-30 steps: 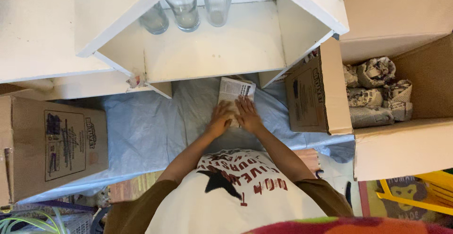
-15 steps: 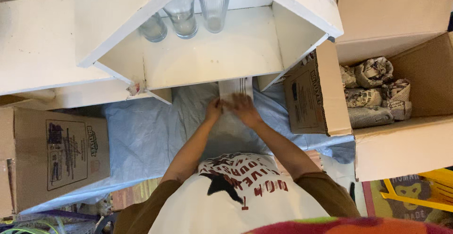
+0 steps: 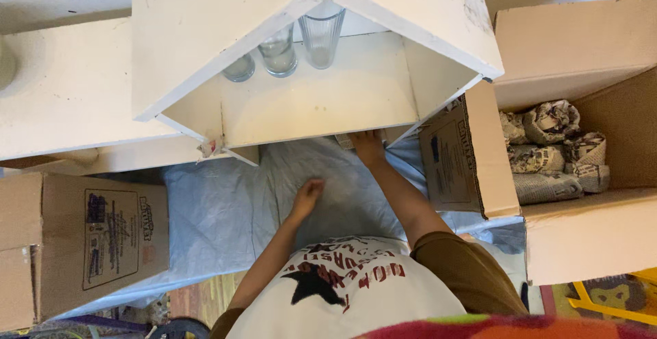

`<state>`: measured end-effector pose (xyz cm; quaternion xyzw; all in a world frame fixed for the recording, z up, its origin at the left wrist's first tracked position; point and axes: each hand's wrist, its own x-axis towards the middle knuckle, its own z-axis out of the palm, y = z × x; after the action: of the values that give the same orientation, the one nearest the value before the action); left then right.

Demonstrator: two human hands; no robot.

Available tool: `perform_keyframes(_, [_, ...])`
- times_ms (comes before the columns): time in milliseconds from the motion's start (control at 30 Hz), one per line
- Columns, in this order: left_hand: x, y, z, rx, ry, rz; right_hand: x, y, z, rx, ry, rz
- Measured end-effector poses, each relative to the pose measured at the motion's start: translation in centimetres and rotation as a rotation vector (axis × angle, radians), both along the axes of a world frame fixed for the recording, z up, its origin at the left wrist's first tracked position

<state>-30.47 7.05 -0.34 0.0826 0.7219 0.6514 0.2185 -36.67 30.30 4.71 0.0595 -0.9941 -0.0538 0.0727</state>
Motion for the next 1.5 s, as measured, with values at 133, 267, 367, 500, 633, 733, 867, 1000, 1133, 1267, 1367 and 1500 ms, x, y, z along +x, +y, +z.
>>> perform_keyframes(133, [1.0, -1.2, -1.1, 0.145, -0.067, -0.022, 0.6, -0.4, -1.1, 0.011, 0.013, -0.064])
perform_keyframes(267, [1.1, -1.6, -1.5, 0.002, -0.101, -0.036, 1.3, -0.7, -1.4, 0.006, 0.072, -0.035])
perform_keyframes(367, [0.8, -0.9, -1.3, 0.082, -0.103, -0.049, 2.0, -0.9, -0.9, -0.115, -0.237, -0.113])
perform_keyframes(500, [0.0, 1.2, 0.2, 0.034, -0.017, -0.095, 3.1, -1.5, 0.5, -0.323, -0.27, -0.251])
perform_keyframes(633, [-2.0, 4.4, 3.0, -0.143, -0.032, -0.176, 4.6, -2.0, 2.3, -0.563, -0.035, -0.249])
perform_keyframes(733, [-3.1, 7.3, 4.9, -0.192, 0.03, -0.204, 6.1, -2.1, 3.2, -0.647, 0.036, -0.222])
perform_keyframes(867, [-3.8, 10.5, 6.1, -0.107, -0.001, -0.211, 8.7, -1.2, 3.1, -0.818, 0.074, -0.132])
perform_keyframes(1000, [-3.4, 11.8, 5.8, -0.117, -0.147, -0.05, 11.7, 0.1, 1.4, -1.042, -0.075, -0.299])
perform_keyframes(1133, [-2.5, 12.3, 4.6, -0.493, 0.147, -0.064, 16.1, 1.3, -0.5, -1.275, -0.134, -0.324])
perform_keyframes(1267, [-1.9, 12.4, 3.1, -0.849, 0.556, -0.057, 23.0, 2.2, 3.6, -1.388, -0.174, -0.136])
perform_keyframes(1367, [-1.7, 12.7, 2.2, -0.823, 0.685, -0.123, 29.6, 3.7, 11.6, -1.319, -0.239, 0.094])
perform_keyframes(1500, [-1.0, 13.5, 1.5, -0.747, 0.781, -0.217, 36.4, 8.7, 23.2, -1.414, -0.192, 0.171])
